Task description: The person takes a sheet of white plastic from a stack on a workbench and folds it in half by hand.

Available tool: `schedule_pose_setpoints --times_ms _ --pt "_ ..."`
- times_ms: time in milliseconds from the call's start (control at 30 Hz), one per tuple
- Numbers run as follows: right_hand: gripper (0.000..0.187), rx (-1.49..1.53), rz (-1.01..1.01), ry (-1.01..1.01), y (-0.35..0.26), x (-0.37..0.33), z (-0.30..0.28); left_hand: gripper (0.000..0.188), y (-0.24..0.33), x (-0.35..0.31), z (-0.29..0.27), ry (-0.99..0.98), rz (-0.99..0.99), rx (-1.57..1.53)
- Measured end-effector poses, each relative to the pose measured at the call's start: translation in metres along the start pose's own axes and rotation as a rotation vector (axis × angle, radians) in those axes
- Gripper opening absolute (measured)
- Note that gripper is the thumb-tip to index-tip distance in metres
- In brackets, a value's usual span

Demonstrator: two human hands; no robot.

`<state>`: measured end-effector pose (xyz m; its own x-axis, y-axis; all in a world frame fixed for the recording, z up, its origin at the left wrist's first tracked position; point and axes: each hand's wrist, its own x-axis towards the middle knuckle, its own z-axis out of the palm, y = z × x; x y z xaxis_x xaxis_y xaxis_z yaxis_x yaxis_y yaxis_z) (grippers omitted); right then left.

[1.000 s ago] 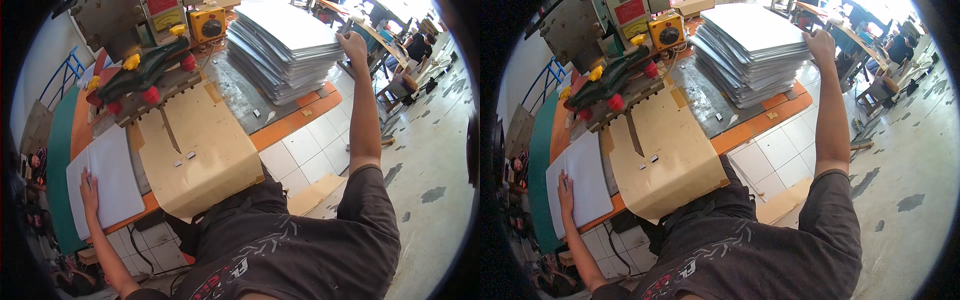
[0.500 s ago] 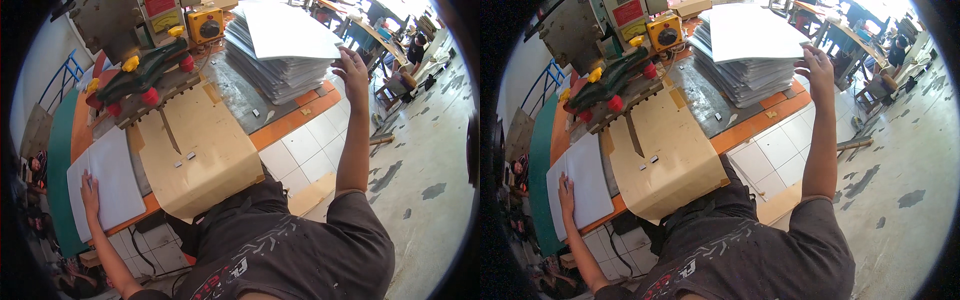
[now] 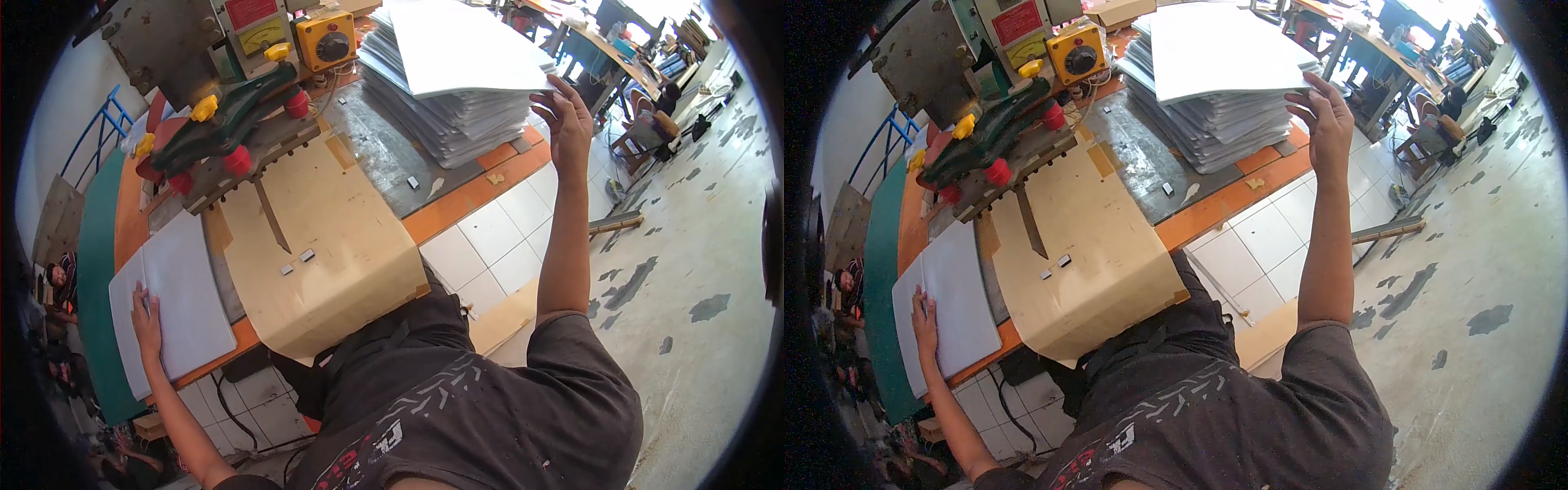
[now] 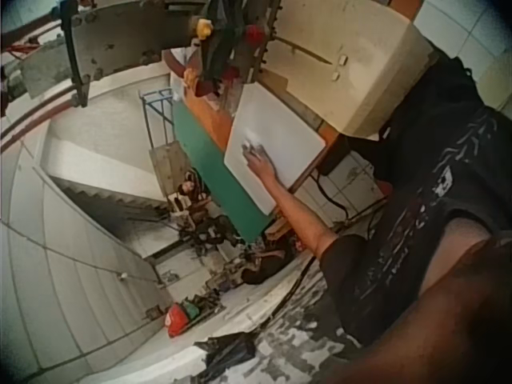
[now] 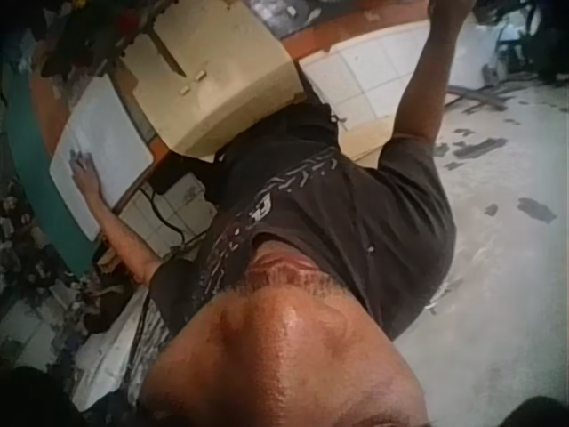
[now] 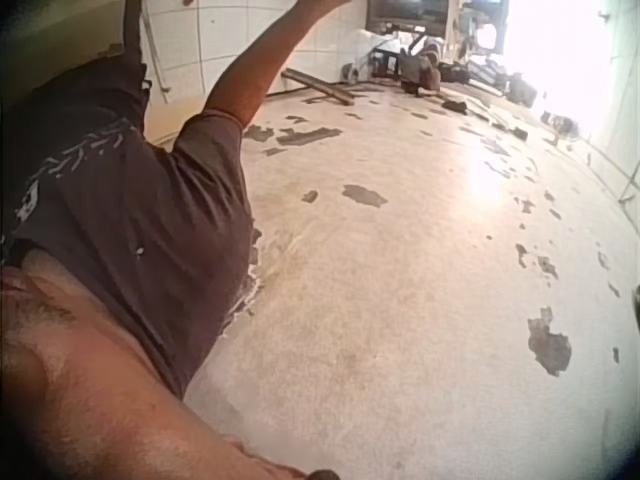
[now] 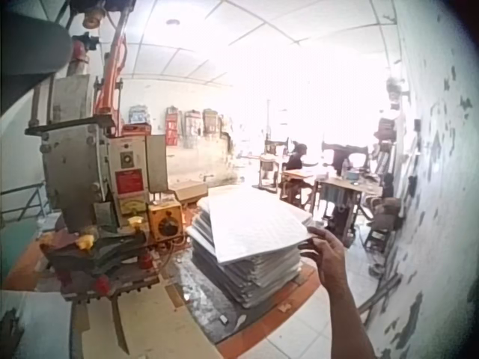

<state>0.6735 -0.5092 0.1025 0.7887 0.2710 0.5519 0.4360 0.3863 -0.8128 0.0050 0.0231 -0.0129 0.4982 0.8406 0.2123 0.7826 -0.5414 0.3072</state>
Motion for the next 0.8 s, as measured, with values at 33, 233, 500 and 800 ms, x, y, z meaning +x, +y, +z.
schedule_pose_setpoints --times_ms 33,233,500,800 --pt "0.036 -0.007 -0.010 0.001 0.001 0.000 -0.001 0.058 0.002 0.000 -0.001 -0.011 -0.009 0.002" --pt "0.031 0.015 -0.032 0.030 0.005 0.003 -0.001 0.057 0.009 -0.002 -0.003 -0.001 -0.015 -0.025" --pt "0.030 -0.013 0.003 0.104 0.007 0.003 0.004 0.063 0.014 -0.004 -0.003 0.036 -0.004 -0.038" --pt "0.026 0.023 0.059 0.209 0.012 -0.001 0.018 0.062 0.009 -0.001 0.000 0.046 0.041 -0.013"
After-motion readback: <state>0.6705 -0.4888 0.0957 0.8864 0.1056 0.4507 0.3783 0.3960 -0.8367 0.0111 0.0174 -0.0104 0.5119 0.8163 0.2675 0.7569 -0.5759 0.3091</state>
